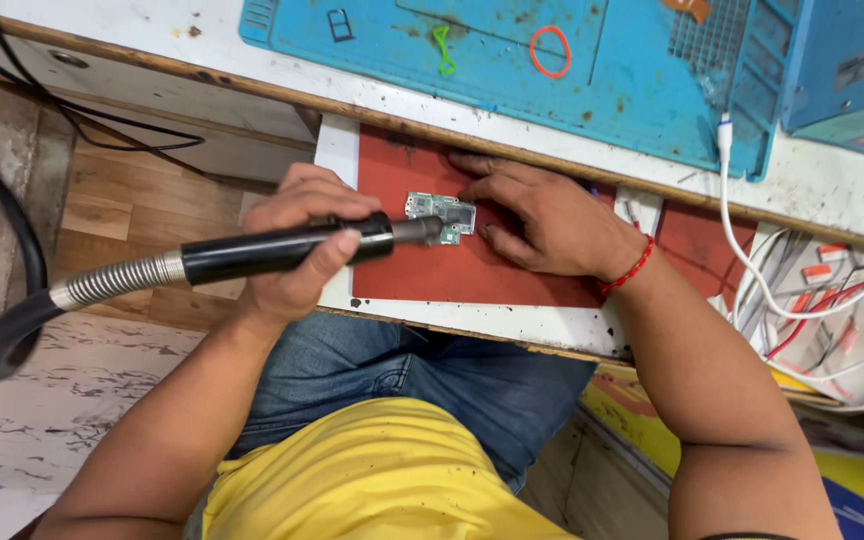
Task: The person sits on the floor and uses a hot air gun to heat a small circuit board placed on a red mat. They hold the board with one hand and direct the hot air with the other, occasionally adjusting the board's position.
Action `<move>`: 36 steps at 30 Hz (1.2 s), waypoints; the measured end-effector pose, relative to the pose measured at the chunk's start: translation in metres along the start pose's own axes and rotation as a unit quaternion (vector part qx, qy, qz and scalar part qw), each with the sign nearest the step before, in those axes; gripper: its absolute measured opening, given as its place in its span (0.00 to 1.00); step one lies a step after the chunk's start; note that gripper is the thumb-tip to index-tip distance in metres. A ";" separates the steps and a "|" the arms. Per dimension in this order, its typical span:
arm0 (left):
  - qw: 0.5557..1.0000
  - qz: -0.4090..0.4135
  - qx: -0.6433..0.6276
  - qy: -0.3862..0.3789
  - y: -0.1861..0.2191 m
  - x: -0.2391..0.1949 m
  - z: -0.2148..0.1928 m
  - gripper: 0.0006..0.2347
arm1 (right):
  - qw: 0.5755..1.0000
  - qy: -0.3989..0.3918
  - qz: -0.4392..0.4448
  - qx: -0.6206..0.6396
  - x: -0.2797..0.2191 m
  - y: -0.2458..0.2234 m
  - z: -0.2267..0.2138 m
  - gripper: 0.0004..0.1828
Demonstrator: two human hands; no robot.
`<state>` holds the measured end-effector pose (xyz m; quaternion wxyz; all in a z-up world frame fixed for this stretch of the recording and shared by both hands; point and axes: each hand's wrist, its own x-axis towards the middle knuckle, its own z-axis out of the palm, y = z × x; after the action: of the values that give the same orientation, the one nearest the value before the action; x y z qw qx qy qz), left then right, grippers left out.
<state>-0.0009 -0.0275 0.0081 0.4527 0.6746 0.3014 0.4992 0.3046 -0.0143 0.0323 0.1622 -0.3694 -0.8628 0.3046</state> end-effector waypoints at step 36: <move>0.997 -0.020 0.000 -0.074 0.004 0.006 -0.003 0.11 | 1.000 0.004 0.013 -0.007 0.002 -0.006 0.000 0.25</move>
<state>-0.0017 -0.0233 0.0141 0.4841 0.7033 0.2805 0.4386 0.2999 -0.0157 0.0366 0.1592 -0.3830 -0.8594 0.2991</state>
